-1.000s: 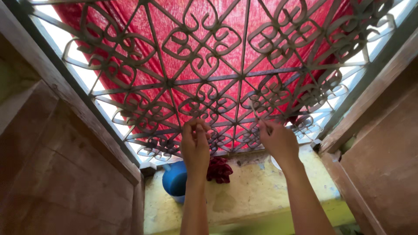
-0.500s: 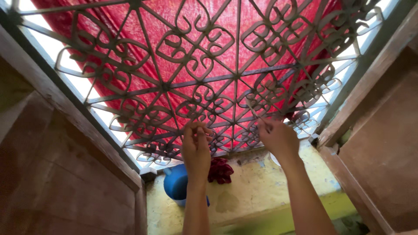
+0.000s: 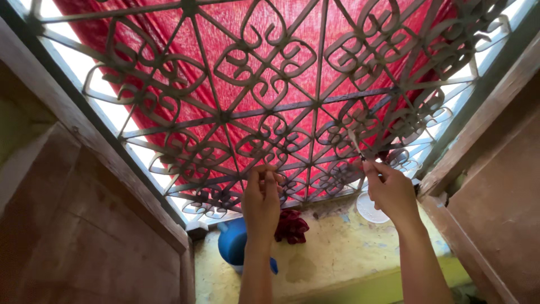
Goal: The person paints a decorative metal window grille using a small brush. They dip the brush into a blue container of paint and apply it to the intricate patterns of the grille, occasionally wiping the surface with a red cloth.
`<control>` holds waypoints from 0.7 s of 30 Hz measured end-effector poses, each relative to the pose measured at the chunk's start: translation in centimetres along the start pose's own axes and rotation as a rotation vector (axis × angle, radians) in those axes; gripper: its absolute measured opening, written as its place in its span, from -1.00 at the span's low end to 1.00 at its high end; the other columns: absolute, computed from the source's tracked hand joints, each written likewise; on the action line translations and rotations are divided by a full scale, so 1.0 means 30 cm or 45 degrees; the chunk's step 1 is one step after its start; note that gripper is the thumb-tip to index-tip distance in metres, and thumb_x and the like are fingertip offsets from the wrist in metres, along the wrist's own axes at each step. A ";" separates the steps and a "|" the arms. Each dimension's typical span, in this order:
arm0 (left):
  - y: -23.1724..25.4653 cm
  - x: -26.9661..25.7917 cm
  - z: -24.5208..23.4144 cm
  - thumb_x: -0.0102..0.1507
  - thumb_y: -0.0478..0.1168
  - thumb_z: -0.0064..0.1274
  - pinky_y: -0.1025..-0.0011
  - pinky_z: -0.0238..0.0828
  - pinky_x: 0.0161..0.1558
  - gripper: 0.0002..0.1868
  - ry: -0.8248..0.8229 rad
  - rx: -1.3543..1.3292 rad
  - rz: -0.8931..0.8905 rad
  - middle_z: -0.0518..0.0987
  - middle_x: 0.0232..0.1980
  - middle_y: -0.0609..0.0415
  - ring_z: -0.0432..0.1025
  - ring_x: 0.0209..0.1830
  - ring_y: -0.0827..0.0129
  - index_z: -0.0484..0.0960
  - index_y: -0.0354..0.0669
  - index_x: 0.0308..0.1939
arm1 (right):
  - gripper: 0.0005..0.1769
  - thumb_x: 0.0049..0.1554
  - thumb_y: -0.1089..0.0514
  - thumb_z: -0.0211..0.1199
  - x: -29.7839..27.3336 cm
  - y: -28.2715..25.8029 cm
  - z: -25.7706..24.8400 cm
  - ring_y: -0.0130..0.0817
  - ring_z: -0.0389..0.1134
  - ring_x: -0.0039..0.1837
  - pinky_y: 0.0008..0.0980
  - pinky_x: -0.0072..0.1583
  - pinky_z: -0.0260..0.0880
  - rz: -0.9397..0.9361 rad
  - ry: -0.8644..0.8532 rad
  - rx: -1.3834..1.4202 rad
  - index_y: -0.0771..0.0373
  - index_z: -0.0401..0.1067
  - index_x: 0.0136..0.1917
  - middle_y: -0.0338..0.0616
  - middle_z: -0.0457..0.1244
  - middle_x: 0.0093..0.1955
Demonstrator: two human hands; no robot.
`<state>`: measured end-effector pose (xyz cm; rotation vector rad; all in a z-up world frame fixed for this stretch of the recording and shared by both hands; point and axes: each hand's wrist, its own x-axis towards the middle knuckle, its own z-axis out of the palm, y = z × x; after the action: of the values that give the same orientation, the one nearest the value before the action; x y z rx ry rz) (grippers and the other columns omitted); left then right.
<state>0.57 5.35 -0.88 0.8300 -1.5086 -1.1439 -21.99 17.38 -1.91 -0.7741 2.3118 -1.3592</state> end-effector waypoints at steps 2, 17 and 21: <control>-0.008 0.021 0.007 0.44 -0.16 -0.14 0.49 0.48 -0.28 -0.80 -0.015 0.016 0.028 0.63 -0.33 0.15 0.52 -0.38 0.53 0.56 -0.17 -0.09 | -0.59 0.26 -0.18 0.09 -0.011 -0.020 0.003 -0.53 0.04 -0.54 -0.40 -0.42 0.05 0.040 -0.159 0.177 -0.01 0.65 0.13 -0.27 0.07 -0.55; -0.044 0.062 0.046 0.41 -0.18 -0.13 0.47 0.46 -0.33 -0.81 -0.119 -0.014 -0.031 0.64 -0.28 0.17 0.51 -0.40 0.52 0.57 -0.11 -0.04 | -0.56 0.36 -0.10 -0.05 0.100 -0.023 0.112 -0.66 -0.18 -0.58 -0.56 -0.51 -0.23 0.163 -0.430 0.934 0.16 0.52 0.23 -0.42 -0.06 -0.55; -0.041 0.062 0.038 0.43 -0.17 -0.14 0.48 0.48 -0.30 -0.80 -0.132 -0.044 -0.015 0.64 -0.28 0.16 0.51 -0.39 0.52 0.58 -0.11 -0.02 | -0.57 0.34 -0.12 -0.03 0.063 -0.023 0.102 -0.64 -0.18 -0.60 -0.53 -0.52 -0.24 0.184 -0.429 0.928 0.17 0.49 0.19 -0.40 -0.08 -0.57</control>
<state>-1.06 3.52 -1.49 0.7672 -1.5659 -1.2339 -21.63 13.85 -2.81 -0.5253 1.4247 -1.6817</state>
